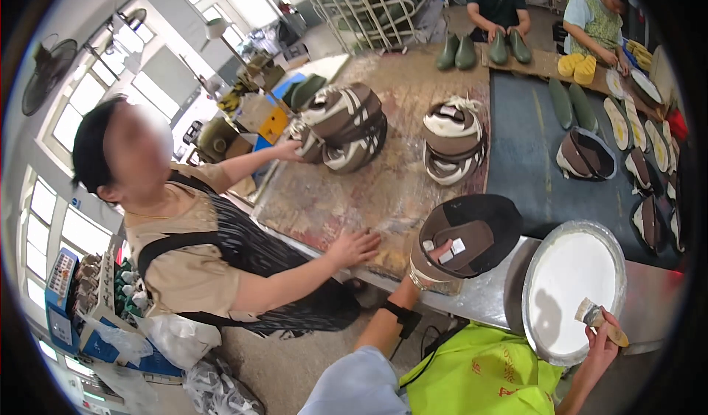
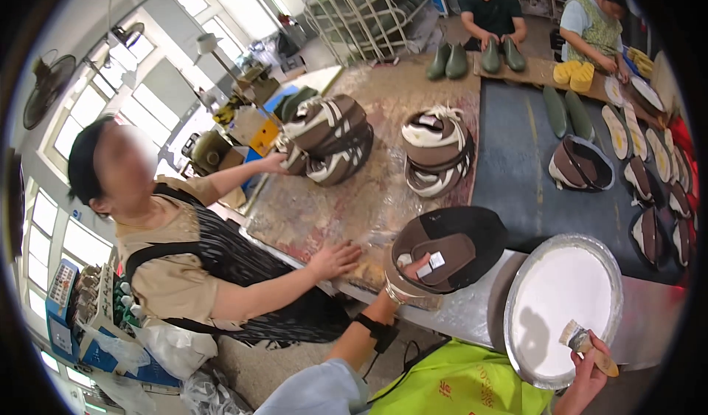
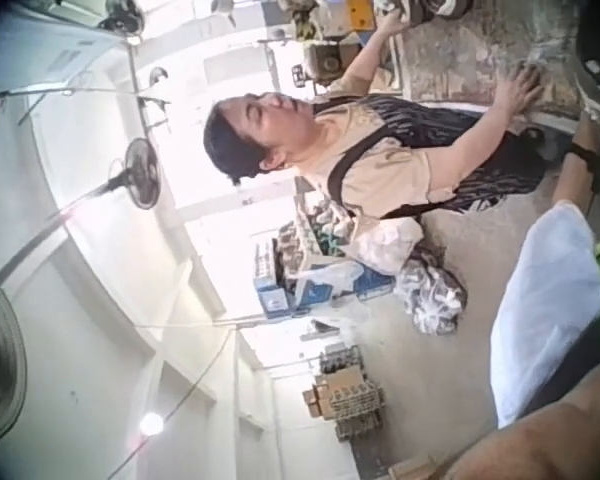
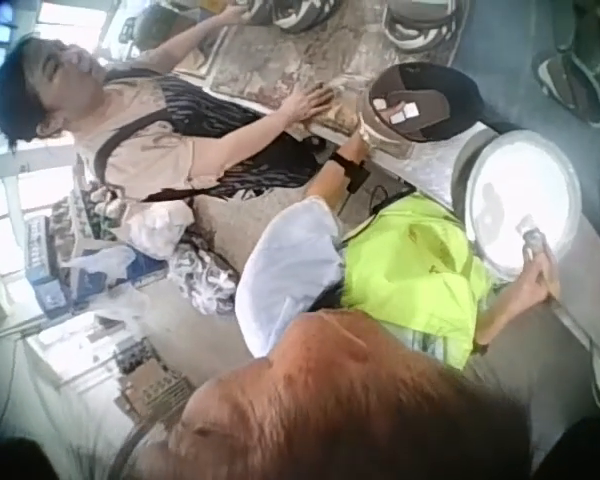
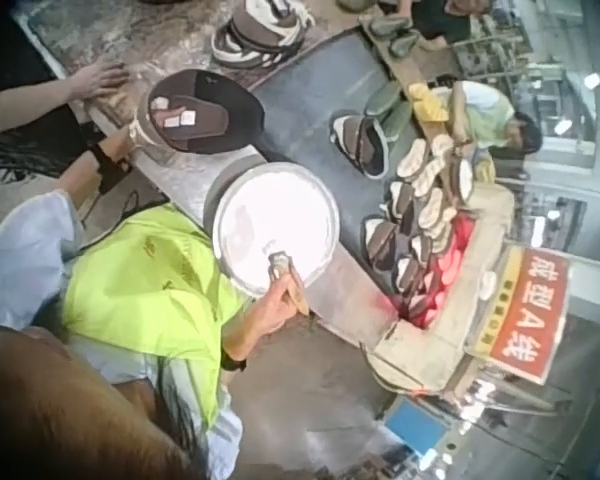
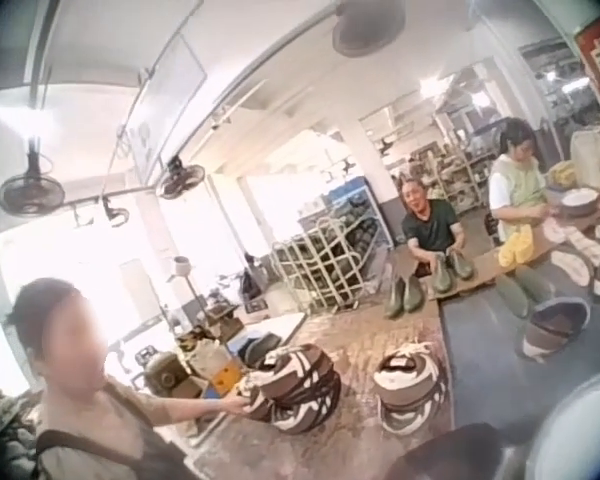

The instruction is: The recorder applies a white liquid adhesive to the inner edges of shoe uppers using a brush.

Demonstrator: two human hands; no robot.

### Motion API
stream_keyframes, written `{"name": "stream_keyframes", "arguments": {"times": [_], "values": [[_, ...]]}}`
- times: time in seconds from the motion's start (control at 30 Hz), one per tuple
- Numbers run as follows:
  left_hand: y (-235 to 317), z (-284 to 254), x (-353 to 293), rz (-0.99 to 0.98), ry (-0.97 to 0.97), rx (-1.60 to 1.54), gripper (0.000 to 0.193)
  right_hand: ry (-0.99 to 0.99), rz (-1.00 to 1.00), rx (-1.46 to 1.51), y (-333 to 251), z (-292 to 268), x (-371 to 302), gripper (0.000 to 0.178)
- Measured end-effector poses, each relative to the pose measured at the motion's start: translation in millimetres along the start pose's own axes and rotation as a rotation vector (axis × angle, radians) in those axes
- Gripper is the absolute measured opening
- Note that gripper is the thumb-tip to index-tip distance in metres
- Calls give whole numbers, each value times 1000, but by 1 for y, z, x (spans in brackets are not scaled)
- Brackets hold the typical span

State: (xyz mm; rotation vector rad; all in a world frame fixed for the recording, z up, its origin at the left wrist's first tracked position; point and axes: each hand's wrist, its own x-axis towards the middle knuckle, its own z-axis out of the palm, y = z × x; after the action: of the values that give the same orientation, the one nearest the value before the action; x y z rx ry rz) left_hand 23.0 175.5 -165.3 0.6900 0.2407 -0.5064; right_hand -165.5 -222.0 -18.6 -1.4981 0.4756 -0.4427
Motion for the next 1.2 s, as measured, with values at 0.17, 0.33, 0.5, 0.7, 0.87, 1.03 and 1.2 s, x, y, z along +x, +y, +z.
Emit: {"name": "stream_keyframes", "arguments": {"times": [0.17, 0.33, 0.5, 0.7, 0.87, 1.03, 1.2], "values": [[11, 10, -15, 0, -150, -142, 25, -66, -9, 98, 28, 0, 7, 25], [8, -2, -8, -26, -105, -158, 28, -65, 23, 80, 30, 0, 11, 26], [9, -9, -6, -85, -17, -216, 27, -141, 37, 26, 75, -47, 19, 26], [3, -7, 2, -22, -88, -205, 32, -91, 20, -31, -33, 54, 19, 24], [-2, -21, 5, -19, -30, -192, 30, -86, -15, -54, -42, 69, 16, 23], [7, 7, -4, -121, 35, -248, 35, -42, -40, -93, -19, 38, 12, 25], [15, 13, -11, -62, 77, -203, 32, -78, -65, -81, -42, 70, 14, 28]]}}
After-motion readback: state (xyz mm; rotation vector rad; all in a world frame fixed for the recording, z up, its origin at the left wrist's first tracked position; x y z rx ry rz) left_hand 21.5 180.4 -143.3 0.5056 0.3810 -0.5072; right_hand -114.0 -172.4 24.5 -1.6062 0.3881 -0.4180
